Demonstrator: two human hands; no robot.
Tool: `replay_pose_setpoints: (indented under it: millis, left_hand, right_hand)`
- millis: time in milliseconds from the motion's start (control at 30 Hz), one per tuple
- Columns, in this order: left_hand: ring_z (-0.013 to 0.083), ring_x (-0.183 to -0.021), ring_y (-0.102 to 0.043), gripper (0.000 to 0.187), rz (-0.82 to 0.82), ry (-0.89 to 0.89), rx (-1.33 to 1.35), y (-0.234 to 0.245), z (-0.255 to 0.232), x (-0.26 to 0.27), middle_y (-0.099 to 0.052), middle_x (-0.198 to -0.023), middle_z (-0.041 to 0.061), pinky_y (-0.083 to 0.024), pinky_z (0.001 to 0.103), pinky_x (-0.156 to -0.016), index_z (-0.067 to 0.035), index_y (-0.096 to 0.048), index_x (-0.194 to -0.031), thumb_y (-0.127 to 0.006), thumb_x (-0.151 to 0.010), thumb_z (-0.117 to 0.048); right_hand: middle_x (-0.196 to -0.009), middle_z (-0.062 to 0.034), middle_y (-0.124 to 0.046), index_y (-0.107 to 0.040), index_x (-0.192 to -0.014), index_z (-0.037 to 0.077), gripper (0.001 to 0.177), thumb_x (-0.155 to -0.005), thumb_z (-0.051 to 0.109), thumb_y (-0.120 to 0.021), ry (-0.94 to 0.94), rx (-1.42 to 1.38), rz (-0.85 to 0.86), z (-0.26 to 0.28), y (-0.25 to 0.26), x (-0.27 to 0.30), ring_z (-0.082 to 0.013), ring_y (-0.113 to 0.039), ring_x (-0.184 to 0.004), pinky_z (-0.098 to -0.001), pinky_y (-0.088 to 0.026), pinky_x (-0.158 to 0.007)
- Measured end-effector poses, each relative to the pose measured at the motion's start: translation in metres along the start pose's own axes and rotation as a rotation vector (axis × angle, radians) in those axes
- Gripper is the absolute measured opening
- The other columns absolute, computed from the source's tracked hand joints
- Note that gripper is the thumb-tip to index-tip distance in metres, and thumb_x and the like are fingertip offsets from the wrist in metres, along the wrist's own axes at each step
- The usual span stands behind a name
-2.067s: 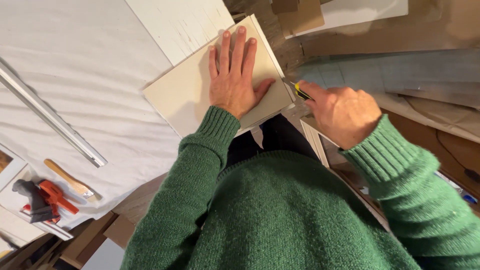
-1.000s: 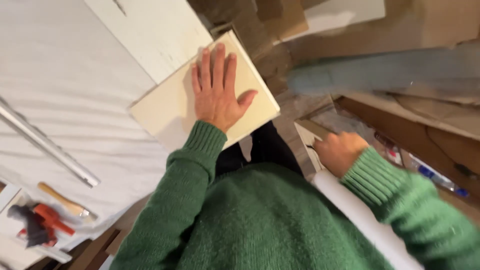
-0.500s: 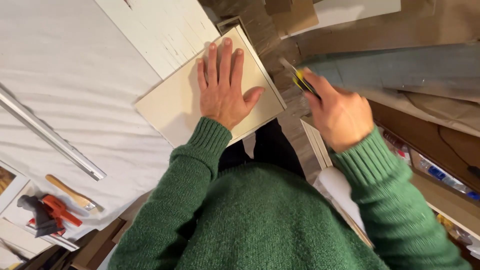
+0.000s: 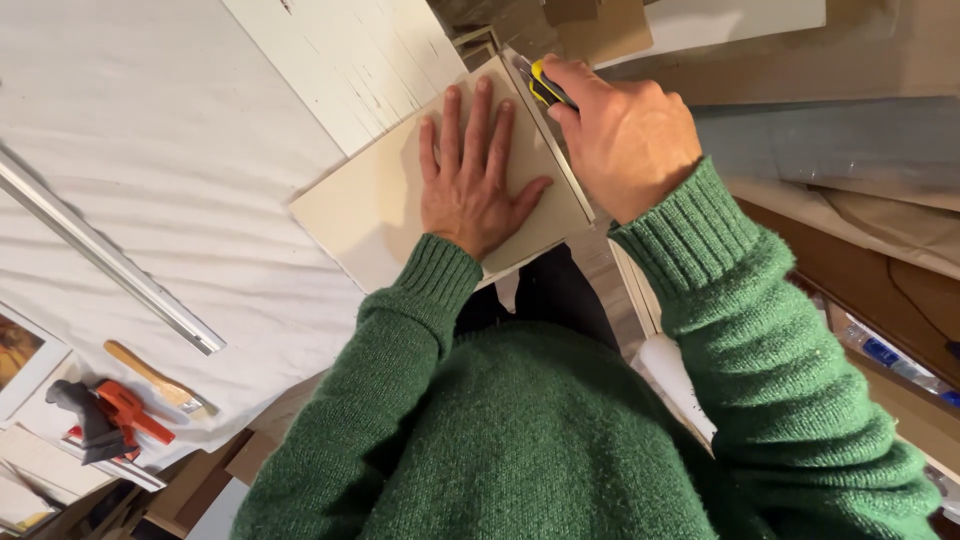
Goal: Using a utility knife and a straight-edge guide to cut a rectangular opening in a mat board for a photograph.
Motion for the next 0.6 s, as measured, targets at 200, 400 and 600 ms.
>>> replay_pose_setpoints:
  millis: [200,400,600]
  left_hand:
    - [0.0375,-0.159,-0.017,0.092,-0.003,-0.009,-0.024,-0.003,0.001,0.002,-0.021,-0.171,0.013,-0.015,0.062,-0.127,-0.007,-0.038,-0.161,-0.066,-0.097,-0.068]
    - [0.0377,-0.158,-0.017,0.094,0.013,0.005,-0.013,-0.003,0.001,0.001,-0.022,-0.171,0.013,-0.015,0.062,-0.127,-0.008,-0.038,-0.161,-0.065,-0.096,-0.069]
    - [0.0378,-0.159,-0.018,0.092,-0.010,-0.004,-0.015,-0.003,0.001,0.002,-0.023,-0.171,0.014,-0.015,0.061,-0.128,-0.007,-0.039,-0.161,-0.065,-0.097,-0.069]
  right_hand:
    - [-0.104,-0.0136,-0.077,-0.069,-0.129,0.011,0.031,-0.099,0.020,-0.071,0.120,-0.001,-0.011,-0.003,-0.003,-0.006,-0.0391,-0.071,-0.073,-0.0484,-0.058,-0.065]
    - [-0.074,-0.0147,-0.071,-0.073,-0.127,0.017,0.032,-0.096,0.027,-0.077,0.197,0.186,-0.064,0.003,0.006,-0.011,-0.0366,-0.068,-0.064,-0.0465,-0.056,-0.063]
    - [-0.069,-0.0095,-0.065,-0.074,-0.124,0.020,0.024,-0.101,0.029,-0.076,0.247,0.229,0.009,-0.011,-0.006,-0.016,-0.0309,-0.065,-0.064,-0.0444,-0.053,-0.060]
Point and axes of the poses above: each hand's wrist, its own x-axis away from the middle knuckle, its own y-axis out of the back of the hand, z = x × y, the point moved 4 cm from there along -x, towards the middle knuckle
